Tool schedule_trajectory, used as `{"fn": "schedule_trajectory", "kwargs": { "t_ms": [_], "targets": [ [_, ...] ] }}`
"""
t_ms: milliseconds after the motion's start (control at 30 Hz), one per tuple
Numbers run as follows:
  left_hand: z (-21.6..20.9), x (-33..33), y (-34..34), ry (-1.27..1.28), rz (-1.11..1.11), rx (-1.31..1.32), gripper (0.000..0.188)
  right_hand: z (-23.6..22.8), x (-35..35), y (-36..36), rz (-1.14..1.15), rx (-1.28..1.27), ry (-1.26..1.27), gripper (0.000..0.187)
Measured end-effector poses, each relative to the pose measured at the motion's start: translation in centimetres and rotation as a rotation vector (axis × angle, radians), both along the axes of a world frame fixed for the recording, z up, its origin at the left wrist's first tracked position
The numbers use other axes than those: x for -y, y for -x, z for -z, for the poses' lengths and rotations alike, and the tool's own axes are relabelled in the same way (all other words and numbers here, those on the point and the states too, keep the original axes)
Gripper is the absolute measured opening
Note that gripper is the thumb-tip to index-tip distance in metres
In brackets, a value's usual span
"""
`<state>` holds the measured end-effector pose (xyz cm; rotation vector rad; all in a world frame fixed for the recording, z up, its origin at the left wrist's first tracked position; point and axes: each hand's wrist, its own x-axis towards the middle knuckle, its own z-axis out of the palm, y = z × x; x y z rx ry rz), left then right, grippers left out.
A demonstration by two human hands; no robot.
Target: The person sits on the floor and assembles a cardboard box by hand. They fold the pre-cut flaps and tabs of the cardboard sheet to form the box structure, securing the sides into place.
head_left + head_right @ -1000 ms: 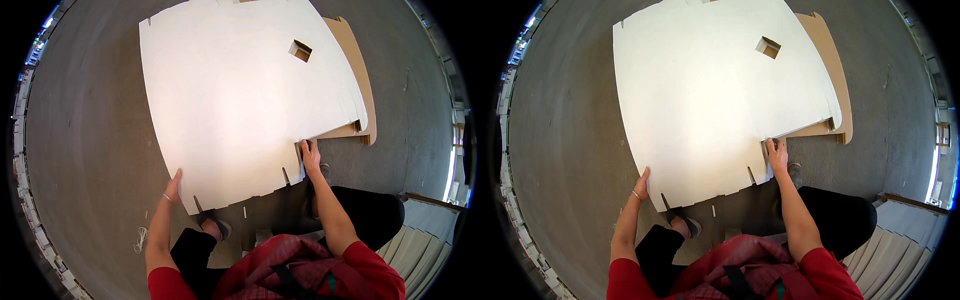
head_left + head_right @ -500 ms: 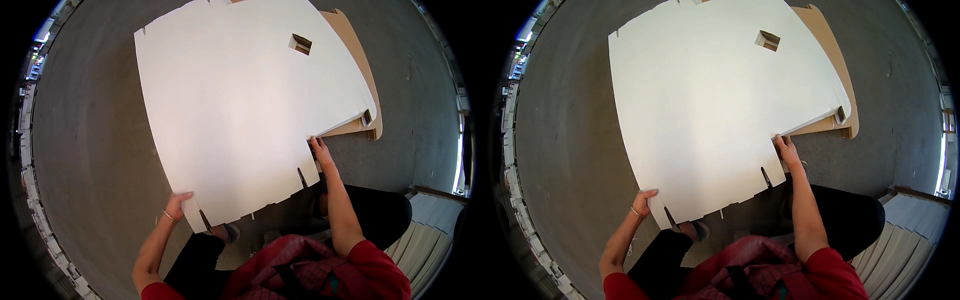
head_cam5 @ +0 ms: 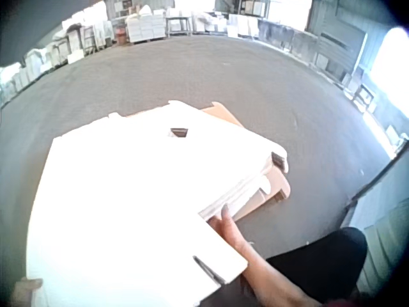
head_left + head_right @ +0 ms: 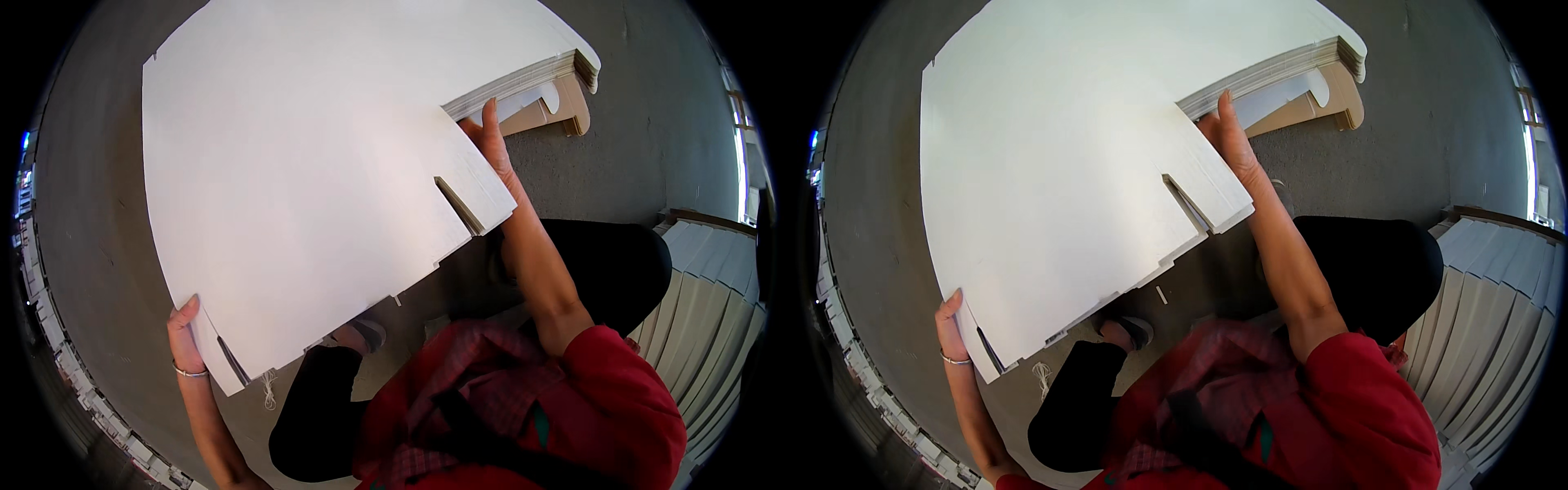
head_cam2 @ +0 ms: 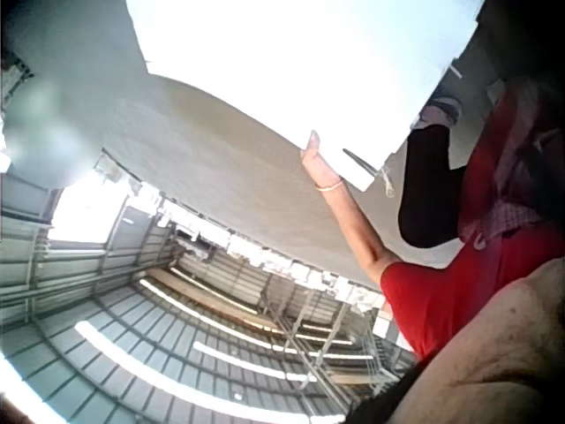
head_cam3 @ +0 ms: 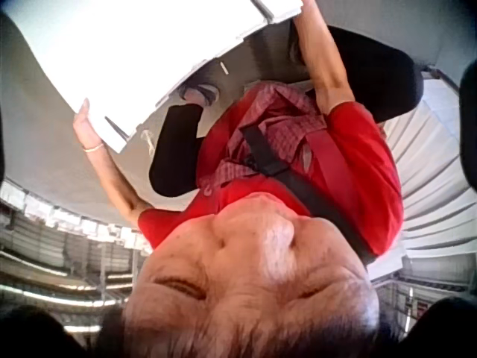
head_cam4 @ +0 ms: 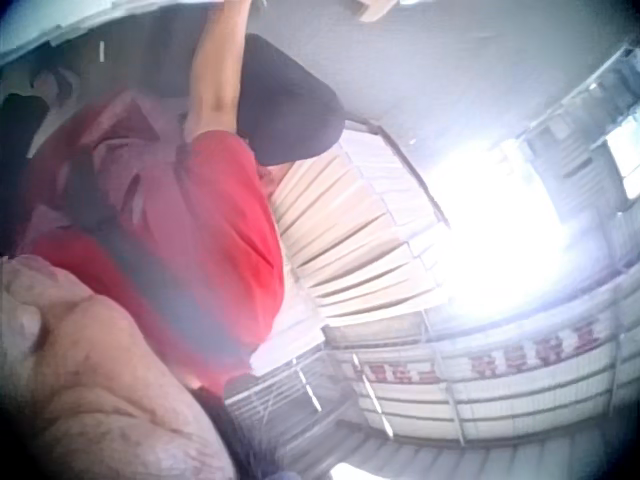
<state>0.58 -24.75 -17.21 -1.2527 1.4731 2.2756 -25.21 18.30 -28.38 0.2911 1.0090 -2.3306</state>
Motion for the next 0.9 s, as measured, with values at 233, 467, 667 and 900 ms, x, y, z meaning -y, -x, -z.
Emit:
{"fn": "schedule_trajectory", "kwargs": {
  "t_ms": [233, 467, 667, 900],
  "targets": [
    [-5.2, 2.0, 4.3, 0.130, 0.016, 0.043, 0.050, -1.1, -0.3, 3.1, -0.148, -0.163, 0.734, 0.087],
    [-4.2, -2.2, 7.9, 0.161, 0.042, 0.071, 0.045, -3.5, -1.7, 4.6, 0.037, -0.032, -0.070, 0.059],
    [13.4, -7.9, 1.4, 0.048, 0.069, 0.053, 0.045, 10.1, -10.5, 2.8, -0.105, -0.114, -0.480, 0.057],
    [22.4, -9.3, 1.7, -0.240, 0.195, 0.237, 0.058, 13.2, -11.3, 2.2, -0.453, -0.139, -1.010, 0.081]
  ]
}}
